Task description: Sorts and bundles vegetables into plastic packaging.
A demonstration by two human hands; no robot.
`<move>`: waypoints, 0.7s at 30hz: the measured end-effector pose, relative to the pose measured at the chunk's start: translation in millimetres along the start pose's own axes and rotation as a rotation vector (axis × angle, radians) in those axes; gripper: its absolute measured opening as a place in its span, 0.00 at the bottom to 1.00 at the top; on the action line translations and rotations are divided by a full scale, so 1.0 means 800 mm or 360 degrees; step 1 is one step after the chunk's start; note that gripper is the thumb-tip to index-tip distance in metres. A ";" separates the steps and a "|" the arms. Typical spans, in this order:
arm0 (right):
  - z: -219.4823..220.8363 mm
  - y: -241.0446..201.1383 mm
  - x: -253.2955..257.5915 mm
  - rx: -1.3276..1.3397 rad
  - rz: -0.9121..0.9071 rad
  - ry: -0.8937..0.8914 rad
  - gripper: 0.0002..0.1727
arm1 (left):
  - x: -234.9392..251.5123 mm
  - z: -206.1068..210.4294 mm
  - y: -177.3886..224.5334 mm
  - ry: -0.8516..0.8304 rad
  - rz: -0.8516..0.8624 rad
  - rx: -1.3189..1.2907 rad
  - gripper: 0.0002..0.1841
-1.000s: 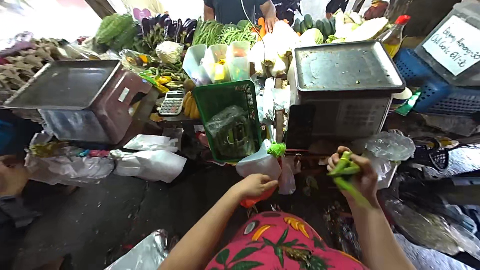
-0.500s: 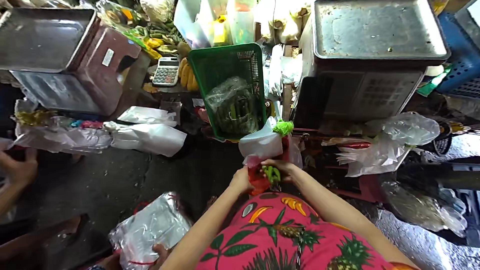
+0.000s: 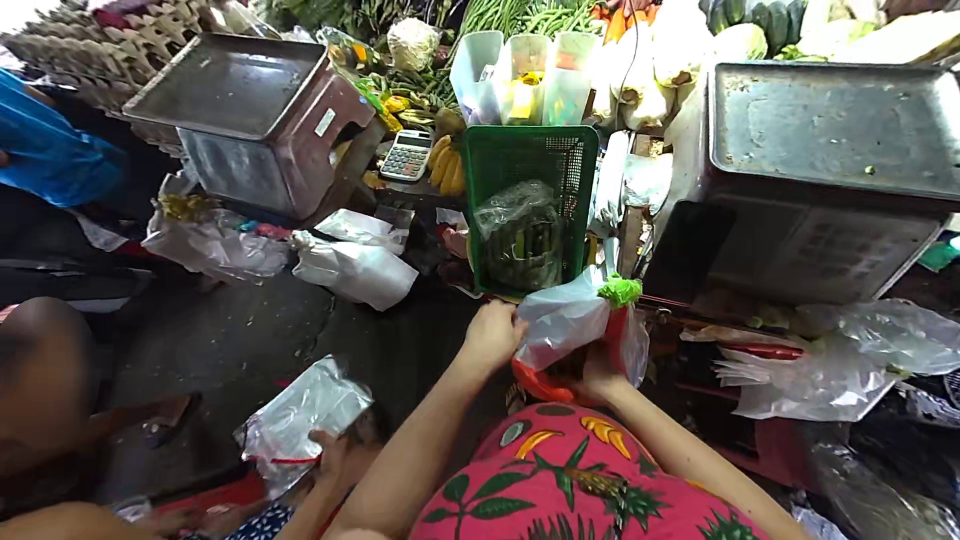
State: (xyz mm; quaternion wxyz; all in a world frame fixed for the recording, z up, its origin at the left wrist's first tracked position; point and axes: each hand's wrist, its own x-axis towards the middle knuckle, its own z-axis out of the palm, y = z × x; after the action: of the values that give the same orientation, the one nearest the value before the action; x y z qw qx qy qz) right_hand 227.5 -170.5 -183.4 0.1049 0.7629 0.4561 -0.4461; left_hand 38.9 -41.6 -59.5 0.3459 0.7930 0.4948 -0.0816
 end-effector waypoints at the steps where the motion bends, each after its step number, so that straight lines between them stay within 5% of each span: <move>1: 0.000 -0.005 -0.003 -0.0122 0.0023 -0.0083 0.57 | 0.018 -0.010 0.008 0.0142 0.0086 0.0013 0.19; 3: -0.010 -0.016 -0.012 -0.0308 0.0094 -0.0272 0.43 | 0.064 -0.020 0.020 0.0447 0.0207 0.0082 0.17; 7: -0.047 -0.026 -0.028 -0.0364 -0.0035 -0.0339 0.37 | 0.147 -0.020 0.009 0.0811 0.0152 0.0269 0.19; 12: -0.140 -0.098 -0.071 0.0072 -0.0793 0.0206 0.21 | 0.178 -0.035 0.006 0.0675 0.0027 0.0392 0.27; 16: -0.193 -0.172 -0.016 0.0111 -0.0774 0.0642 0.23 | 0.189 -0.056 0.002 0.0641 0.0107 0.0321 0.22; 21: -0.204 -0.194 0.061 0.0271 -0.0557 0.0918 0.27 | 0.192 -0.066 -0.036 0.0747 0.0254 0.0167 0.24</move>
State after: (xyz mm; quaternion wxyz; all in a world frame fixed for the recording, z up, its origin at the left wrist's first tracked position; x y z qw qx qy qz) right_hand 209.3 38.9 -88.0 -0.1704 0.7739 0.5519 -0.2599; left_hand 79.9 110.9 -105.9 0.1852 0.8437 0.4924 0.1069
